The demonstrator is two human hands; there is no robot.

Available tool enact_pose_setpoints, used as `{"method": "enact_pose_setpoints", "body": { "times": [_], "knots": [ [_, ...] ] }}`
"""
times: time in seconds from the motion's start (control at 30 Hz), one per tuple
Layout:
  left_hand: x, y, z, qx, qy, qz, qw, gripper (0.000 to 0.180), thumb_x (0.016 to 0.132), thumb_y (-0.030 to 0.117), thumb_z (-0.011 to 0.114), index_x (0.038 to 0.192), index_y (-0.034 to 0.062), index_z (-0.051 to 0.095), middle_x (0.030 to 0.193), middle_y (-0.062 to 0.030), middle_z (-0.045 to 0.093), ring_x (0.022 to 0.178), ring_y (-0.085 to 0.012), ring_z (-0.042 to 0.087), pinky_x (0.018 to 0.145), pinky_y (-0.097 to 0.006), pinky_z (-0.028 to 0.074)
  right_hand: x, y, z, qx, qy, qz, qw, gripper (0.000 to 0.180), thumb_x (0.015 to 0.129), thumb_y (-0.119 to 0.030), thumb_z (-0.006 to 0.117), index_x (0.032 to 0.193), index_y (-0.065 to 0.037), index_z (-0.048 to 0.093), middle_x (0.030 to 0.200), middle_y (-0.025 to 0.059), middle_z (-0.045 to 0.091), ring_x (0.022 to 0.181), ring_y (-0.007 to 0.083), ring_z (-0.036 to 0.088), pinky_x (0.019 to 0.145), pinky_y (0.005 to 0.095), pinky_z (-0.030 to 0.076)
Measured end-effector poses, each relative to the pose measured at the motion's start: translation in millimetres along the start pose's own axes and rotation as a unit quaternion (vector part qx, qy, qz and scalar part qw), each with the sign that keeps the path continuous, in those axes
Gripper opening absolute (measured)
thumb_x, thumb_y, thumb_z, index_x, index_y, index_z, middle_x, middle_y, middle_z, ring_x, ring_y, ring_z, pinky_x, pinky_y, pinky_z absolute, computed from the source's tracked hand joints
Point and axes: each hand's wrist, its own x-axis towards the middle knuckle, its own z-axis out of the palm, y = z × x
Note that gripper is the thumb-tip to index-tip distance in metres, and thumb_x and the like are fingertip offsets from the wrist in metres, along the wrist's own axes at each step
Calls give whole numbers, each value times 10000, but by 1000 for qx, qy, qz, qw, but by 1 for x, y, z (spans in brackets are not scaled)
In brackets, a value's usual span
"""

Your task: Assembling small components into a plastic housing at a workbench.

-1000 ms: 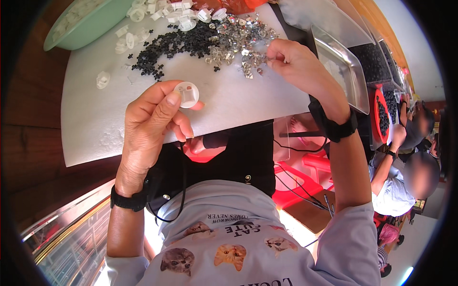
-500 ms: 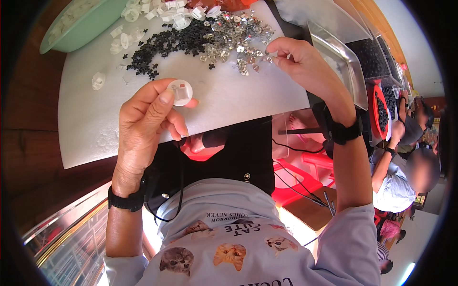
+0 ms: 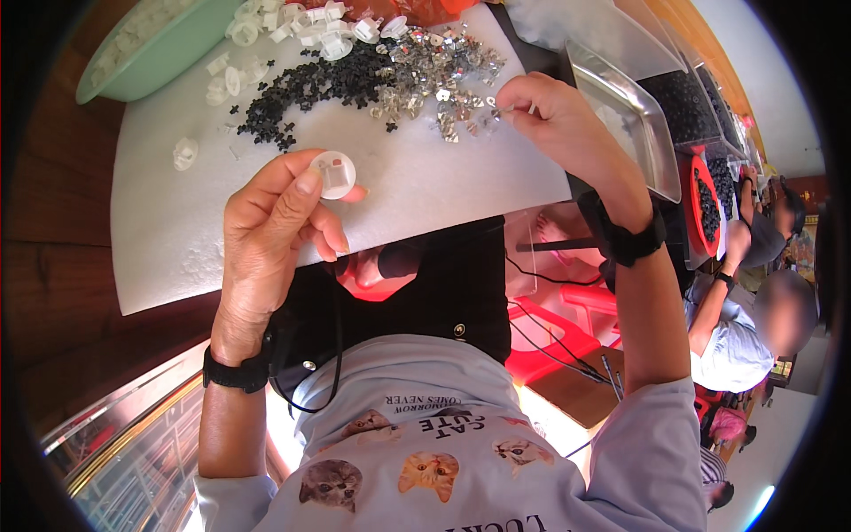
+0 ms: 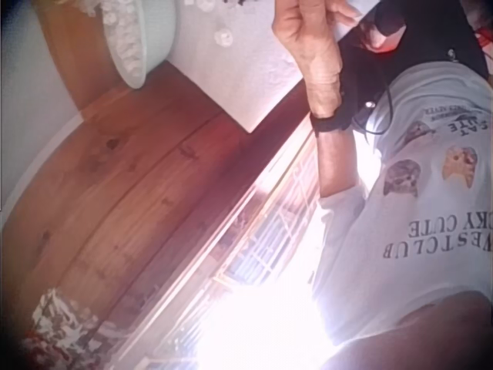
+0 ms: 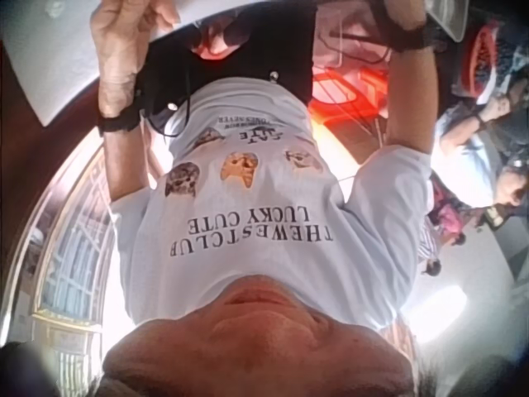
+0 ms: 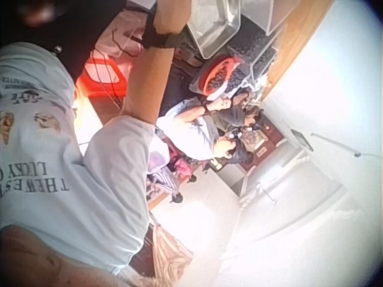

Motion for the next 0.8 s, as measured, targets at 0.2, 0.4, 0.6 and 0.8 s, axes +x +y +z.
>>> {"method": "enact_pose_setpoints", "body": {
  "times": [0.2, 0.4, 0.6, 0.8],
  "knots": [
    [-1, 0, -1, 1, 5, 2, 1000, 336, 969, 259, 511, 1137, -26, 570, 913, -135, 679, 562, -88, 578, 528, -204, 453, 6, -2, 6, -9, -11, 25, 1000, 106, 809, -64, 550, 877, 0, 599, 854, 181, 595, 795, 349, 583, 711, 377, 461],
    [0, -1, -1, -3, -1, 6, 1000, 331, 971, 251, 507, 1140, -27, 570, 913, -134, 678, 563, -88, 578, 532, -204, 452, 0, -6, 4, -35, 16, 9, 999, 103, 799, -83, 562, 841, 7, 589, 783, 190, 587, 743, 370, 574, 667, 395, 459],
    [0, -1, 0, -9, 2, 7, 1000, 325, 970, 240, 509, 1137, -32, 571, 910, -139, 677, 562, -95, 578, 530, -208, 455, -10, -22, -1, -32, -74, 44, 996, 83, 792, -87, 568, 798, -4, 577, 773, 186, 587, 734, 361, 576, 653, 407, 460],
    [0, -3, -3, 9, -4, 24, 1000, 322, 988, 237, 462, 1164, -15, 556, 918, -170, 669, 558, -97, 570, 502, -214, 464, -18, -25, 7, -48, -8, -3, 999, 56, 813, -88, 560, 802, -34, 575, 812, 149, 587, 761, 358, 584, 653, 424, 460]
  ]
}}
